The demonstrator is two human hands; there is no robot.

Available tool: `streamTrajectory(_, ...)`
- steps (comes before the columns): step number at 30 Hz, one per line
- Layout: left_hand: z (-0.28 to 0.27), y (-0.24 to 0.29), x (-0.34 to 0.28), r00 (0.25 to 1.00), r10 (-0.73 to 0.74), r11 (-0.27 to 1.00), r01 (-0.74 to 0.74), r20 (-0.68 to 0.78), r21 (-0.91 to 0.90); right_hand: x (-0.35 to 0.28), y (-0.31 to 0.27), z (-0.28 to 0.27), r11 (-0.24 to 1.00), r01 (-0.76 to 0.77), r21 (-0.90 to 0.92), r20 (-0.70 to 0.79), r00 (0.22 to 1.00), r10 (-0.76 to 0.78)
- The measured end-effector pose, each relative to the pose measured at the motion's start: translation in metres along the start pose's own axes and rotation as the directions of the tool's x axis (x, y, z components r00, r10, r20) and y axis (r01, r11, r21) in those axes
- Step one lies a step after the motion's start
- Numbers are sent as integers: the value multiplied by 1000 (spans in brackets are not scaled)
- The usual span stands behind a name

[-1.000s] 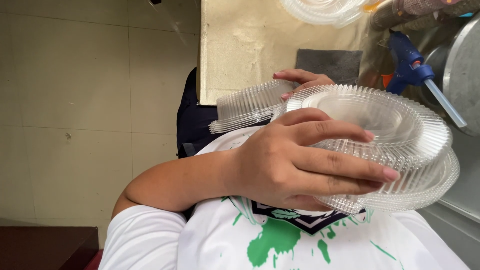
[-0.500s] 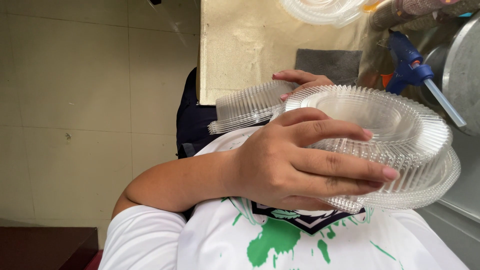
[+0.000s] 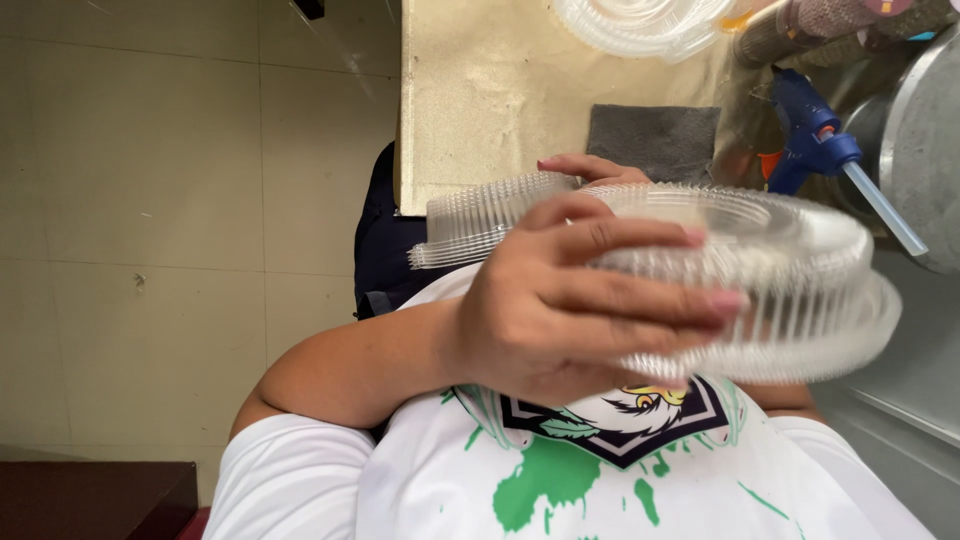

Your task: Wiping and organizing clear plastic food containers at a bakery workstation.

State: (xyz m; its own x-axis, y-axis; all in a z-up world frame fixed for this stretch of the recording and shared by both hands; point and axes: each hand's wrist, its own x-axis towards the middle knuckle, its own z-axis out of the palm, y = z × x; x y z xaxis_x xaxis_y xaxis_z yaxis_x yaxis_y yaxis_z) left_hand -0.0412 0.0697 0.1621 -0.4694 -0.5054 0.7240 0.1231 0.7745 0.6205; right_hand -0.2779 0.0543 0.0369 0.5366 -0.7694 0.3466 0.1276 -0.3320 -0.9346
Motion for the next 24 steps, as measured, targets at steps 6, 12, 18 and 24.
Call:
streamTrajectory(6,-19,-42,-28,897,-331,913,226,-294,-339,-29,25,-32,927,-123,-354,0,991,131)
streamTrajectory(12,-17,-57,-50,775,-489,786,193,-400,-587,-13,-14,-33,947,65,313,-436,896,83)
streamTrajectory(18,-7,-66,-66,788,-465,814,200,-405,-545,-6,-44,-36,951,237,200,-576,813,-82)
streamTrajectory(24,-6,-67,-76,820,-409,829,149,-401,-540,-3,-51,-29,942,230,245,-430,897,-107)
